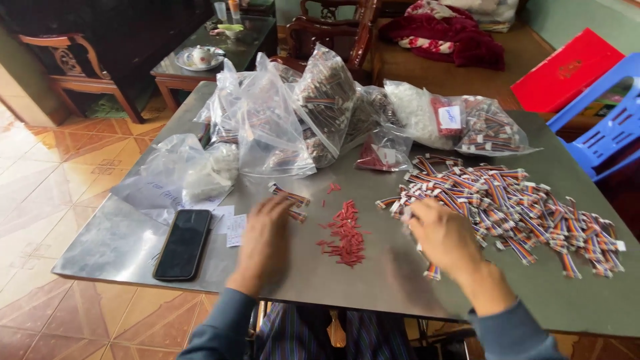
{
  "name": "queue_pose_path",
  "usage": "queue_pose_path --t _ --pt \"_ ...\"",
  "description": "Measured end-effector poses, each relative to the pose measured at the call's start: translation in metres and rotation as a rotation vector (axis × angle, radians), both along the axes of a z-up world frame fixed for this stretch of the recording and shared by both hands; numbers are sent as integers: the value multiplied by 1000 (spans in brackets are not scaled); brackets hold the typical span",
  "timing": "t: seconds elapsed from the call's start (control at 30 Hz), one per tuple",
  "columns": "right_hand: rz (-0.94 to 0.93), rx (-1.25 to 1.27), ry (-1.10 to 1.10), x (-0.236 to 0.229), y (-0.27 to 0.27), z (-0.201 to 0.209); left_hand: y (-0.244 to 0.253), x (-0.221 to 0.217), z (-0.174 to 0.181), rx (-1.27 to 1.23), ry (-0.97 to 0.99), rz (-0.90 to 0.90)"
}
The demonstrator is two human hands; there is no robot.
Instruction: The person picks up and organizes small electronic connector assemblies, then groups them and places them into a clear plastic bag.
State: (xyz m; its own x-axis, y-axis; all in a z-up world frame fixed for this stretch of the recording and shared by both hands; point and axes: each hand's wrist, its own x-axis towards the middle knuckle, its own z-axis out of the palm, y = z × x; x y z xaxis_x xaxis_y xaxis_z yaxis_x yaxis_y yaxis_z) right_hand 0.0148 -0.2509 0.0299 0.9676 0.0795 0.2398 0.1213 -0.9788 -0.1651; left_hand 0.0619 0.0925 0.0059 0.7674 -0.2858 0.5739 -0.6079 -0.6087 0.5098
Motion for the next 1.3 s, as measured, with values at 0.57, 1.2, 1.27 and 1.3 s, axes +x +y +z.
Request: queue_pose_path --t 0.57,1.2,1.27,1.3 --pt "25 224 65 18 55 -47 7 28 -28 223 414 267" --pt "-25 853 25 -50 53 5 -69 -20 -25 -1539 1206 -272" --pt "51 815 -33 -58 60 16 -69 -22 -23 -1537 1211 -263" --pt "125 777 -98 -62 63 21 -70 -23 -21 -1530 1214 -262"
